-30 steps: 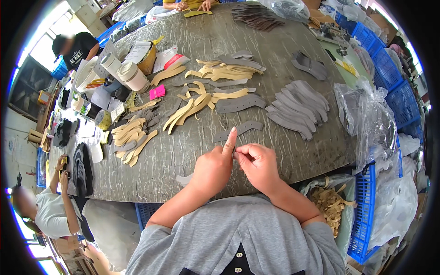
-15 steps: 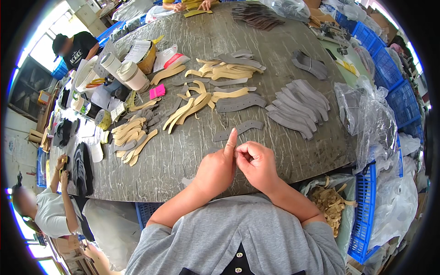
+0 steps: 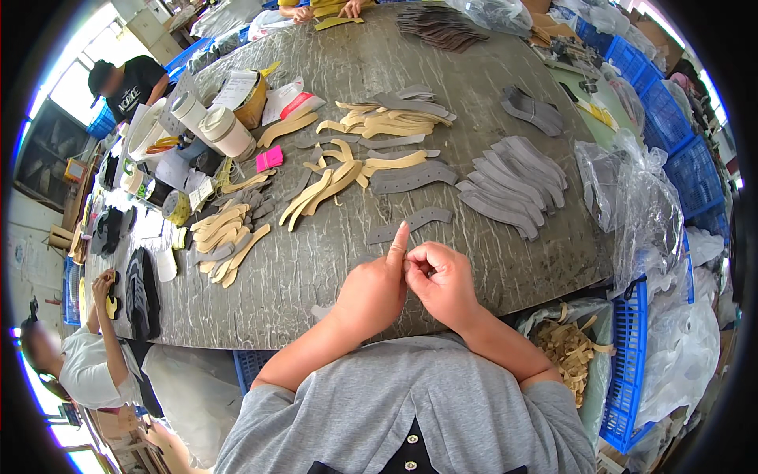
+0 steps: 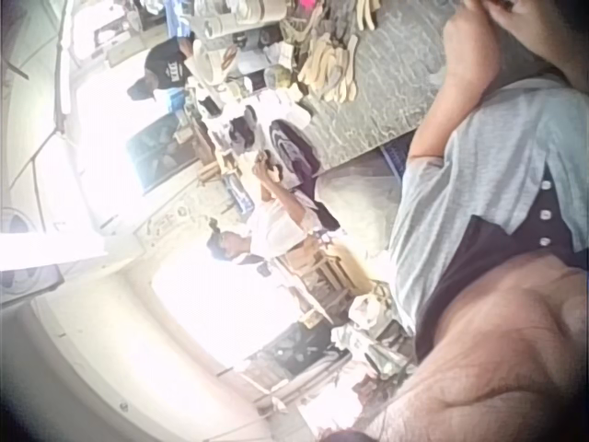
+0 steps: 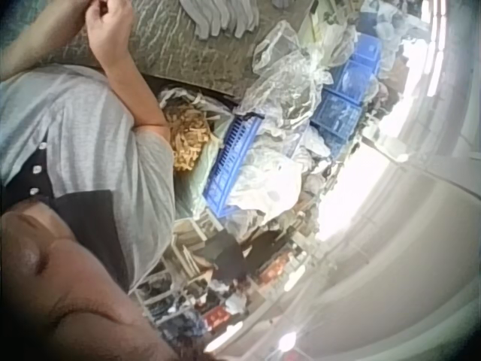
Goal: The person sits at a workbench in a factory setting and repeatedly picks up small, curved grey shoe components. They use a small yellow tool to press or adjust the edges of each piece before placing it into a neat stack on the table. The process is repetitive, focusing on one component at a time.
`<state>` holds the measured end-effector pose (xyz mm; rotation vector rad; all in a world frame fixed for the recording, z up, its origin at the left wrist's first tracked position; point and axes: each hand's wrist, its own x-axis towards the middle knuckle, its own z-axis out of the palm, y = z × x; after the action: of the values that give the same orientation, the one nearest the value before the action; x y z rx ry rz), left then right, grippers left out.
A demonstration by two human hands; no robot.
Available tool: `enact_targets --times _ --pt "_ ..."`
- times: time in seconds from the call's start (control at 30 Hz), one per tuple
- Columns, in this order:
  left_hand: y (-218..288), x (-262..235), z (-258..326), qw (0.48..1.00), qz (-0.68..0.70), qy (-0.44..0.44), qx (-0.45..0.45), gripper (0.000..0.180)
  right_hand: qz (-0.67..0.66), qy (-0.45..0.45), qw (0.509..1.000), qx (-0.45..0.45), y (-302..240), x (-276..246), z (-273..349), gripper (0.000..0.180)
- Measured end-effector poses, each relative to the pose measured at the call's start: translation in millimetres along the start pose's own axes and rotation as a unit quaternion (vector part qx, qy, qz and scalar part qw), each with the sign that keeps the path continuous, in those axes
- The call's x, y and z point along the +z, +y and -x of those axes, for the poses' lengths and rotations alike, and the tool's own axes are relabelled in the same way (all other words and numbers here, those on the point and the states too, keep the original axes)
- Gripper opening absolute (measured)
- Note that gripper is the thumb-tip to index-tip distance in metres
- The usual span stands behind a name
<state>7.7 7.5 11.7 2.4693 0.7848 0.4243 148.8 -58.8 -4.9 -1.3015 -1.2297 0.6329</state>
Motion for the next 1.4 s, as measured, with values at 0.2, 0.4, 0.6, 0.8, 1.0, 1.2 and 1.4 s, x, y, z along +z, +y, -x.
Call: enact_targets --times 0.2,0.4,0.6,0.8,1.0,1.2,1.4 --pt "-3.1 -15.3 1.5 0.920 0.384 -0.051 -0.063 0.049 -0.225 -0.017 0.967 0.120 8.9 -3.4 0.0 0.006" --pt "-1.6 -15.5 -3.9 0.910 0.385 0.034 -0.150 0.027 0.026 0.019 0.990 -0.140 0.2 -2.7 -4.2 0.011" --pt "-22.5 -0.1 -15.2 0.814 0.489 0.163 -0.269 0.036 -0.179 -0.060 0.975 -0.116 1.5 -10.8 9.8 0.015" --pt "-52.8 5.9 -31.4 0.726 0.558 0.281 -0.288 0.030 -0.260 -0.043 0.964 -0.037 0.5 -47.3 36.5 0.012" --pt "-61.7 0.2 -32.3 0.697 0.584 0.310 -0.277 0.028 -0.254 0.022 0.953 0.162 25.9 -152.9 95.5 0.017" --pt "-63.3 -8.2 -35.8 0.686 0.608 0.306 -0.257 0.027 0.477 -0.169 0.742 0.441 80.9 -290.2 250.7 0.011" --pt "-15.0 -5.0 -16.1 0.904 0.255 0.342 -0.007 0.009 0.230 0.034 0.931 0.283 9.4 -168.1 112.0 0.015"
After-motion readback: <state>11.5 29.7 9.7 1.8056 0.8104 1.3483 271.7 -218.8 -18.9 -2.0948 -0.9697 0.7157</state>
